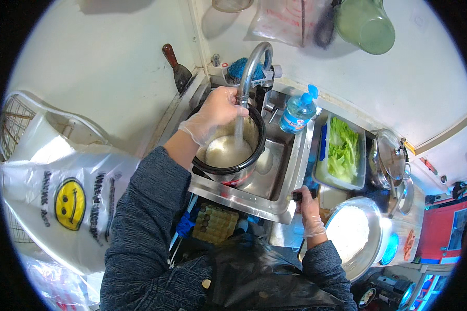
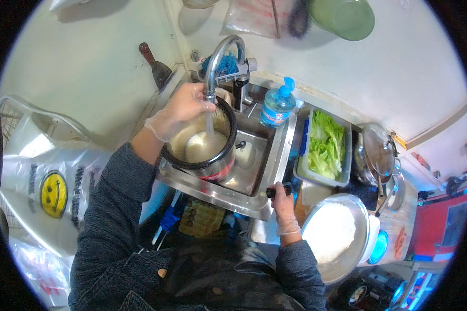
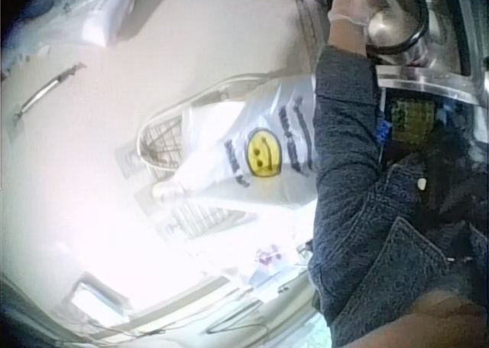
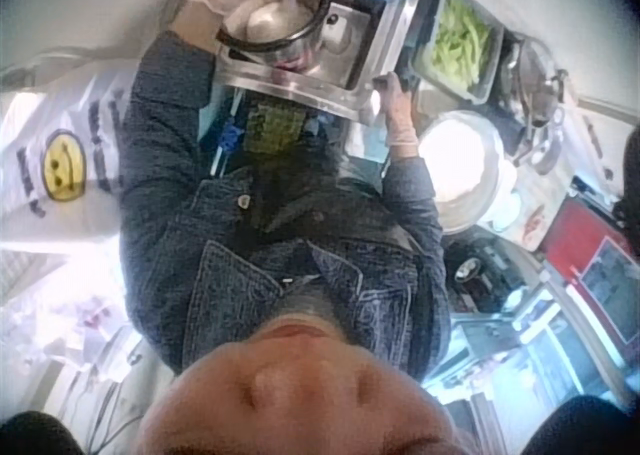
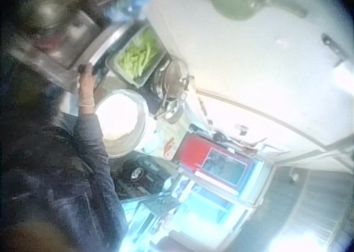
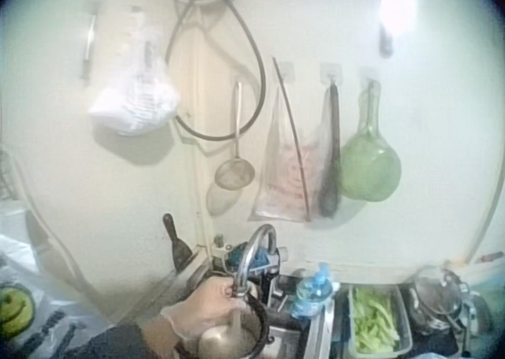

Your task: The person fries food items in a deep fryer using a yellow-handled slotted spoon, then transfers them to a metal tray. Later, the person washes a rice cooker pot at a sink, rinses it, and adds rice from a bowl into the pot.

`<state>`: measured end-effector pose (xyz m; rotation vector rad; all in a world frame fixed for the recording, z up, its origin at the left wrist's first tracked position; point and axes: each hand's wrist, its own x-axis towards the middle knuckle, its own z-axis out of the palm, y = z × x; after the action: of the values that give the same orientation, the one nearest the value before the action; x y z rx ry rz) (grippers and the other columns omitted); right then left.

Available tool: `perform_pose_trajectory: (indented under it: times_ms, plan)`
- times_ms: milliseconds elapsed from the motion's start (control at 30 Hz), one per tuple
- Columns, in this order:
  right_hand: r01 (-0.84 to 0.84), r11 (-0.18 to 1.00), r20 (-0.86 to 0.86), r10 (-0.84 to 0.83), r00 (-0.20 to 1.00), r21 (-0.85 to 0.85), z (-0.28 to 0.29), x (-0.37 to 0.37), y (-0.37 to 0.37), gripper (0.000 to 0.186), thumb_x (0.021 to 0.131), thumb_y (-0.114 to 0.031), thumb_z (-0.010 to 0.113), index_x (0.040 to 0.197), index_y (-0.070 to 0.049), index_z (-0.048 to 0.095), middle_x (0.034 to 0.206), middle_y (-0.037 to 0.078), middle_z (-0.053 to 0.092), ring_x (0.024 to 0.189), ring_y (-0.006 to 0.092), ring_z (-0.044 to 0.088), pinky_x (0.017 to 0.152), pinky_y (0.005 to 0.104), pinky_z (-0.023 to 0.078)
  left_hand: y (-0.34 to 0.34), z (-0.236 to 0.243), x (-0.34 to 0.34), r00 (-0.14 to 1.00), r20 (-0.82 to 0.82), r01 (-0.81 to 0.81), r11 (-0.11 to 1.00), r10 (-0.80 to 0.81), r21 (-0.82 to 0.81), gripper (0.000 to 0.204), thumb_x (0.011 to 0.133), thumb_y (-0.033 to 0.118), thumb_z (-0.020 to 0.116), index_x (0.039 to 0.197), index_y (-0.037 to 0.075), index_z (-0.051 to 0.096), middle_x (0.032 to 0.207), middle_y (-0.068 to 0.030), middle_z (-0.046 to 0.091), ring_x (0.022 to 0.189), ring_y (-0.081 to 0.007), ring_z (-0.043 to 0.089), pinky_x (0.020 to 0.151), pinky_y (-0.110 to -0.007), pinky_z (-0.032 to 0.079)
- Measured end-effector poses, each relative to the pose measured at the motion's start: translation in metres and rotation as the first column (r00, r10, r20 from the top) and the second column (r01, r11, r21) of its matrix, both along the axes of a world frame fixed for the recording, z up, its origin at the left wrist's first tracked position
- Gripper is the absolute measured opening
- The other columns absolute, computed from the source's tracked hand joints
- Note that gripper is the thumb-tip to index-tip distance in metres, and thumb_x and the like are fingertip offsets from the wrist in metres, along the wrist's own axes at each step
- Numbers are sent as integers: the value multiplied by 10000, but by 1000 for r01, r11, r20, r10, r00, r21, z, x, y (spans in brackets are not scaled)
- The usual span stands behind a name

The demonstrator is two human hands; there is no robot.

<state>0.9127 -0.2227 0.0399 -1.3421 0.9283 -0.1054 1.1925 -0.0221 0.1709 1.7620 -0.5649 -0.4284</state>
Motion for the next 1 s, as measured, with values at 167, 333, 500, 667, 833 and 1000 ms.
perform_pose_trajectory:
  times_ms: [167,333,500,667,833,1000]
  plan:
    - [-33,997,22,34,999,-66,8,3,0,395,893,-374,531,753,-34,677,585,4,524,478,93,443,436,238,329,8,9,9,954,297,-72,928,-43,366,296,718,-60,681,1002,-23,607,860,-69,661,791,-144,629,740,-295,507]
    - [30,980,131,-56,990,197,14,15,0,403,935,-406,510,926,-24,636,668,4,524,568,99,455,525,246,373,11,1,5,929,370,-80,971,-10,227,327,709,-55,683,1023,-30,597,884,-83,678,810,-148,642,746,-297,509]
    - [-85,847,297,-88,951,525,25,36,2,398,976,-380,465,1021,-7,596,720,14,511,616,114,437,580,281,388,11,-2,7,948,312,38,995,-64,90,403,737,-57,669,1126,-38,568,956,-89,670,877,-153,637,803,-292,502]
    - [-109,909,318,-27,948,402,52,57,17,402,973,-377,480,1035,0,605,740,10,514,626,107,438,584,275,390,24,-10,-2,964,263,-10,997,29,-73,493,747,27,704,1203,-44,530,1080,-152,639,1007,-229,618,898,-317,474]
    - [-170,983,361,182,914,-66,102,75,32,279,922,-276,599,965,-9,669,686,14,580,605,90,524,557,229,426,52,-9,-13,968,112,-216,973,224,-84,433,835,67,631,1232,-56,510,1169,-194,607,1090,-276,590,944,-352,458]
    - [-145,612,344,607,717,-777,121,134,75,195,829,-122,662,994,-20,639,902,129,649,787,242,640,704,324,514,54,-24,-56,731,-681,-215,934,-38,-284,200,934,162,526,1061,16,575,1032,-169,630,978,-266,618,878,-413,489]
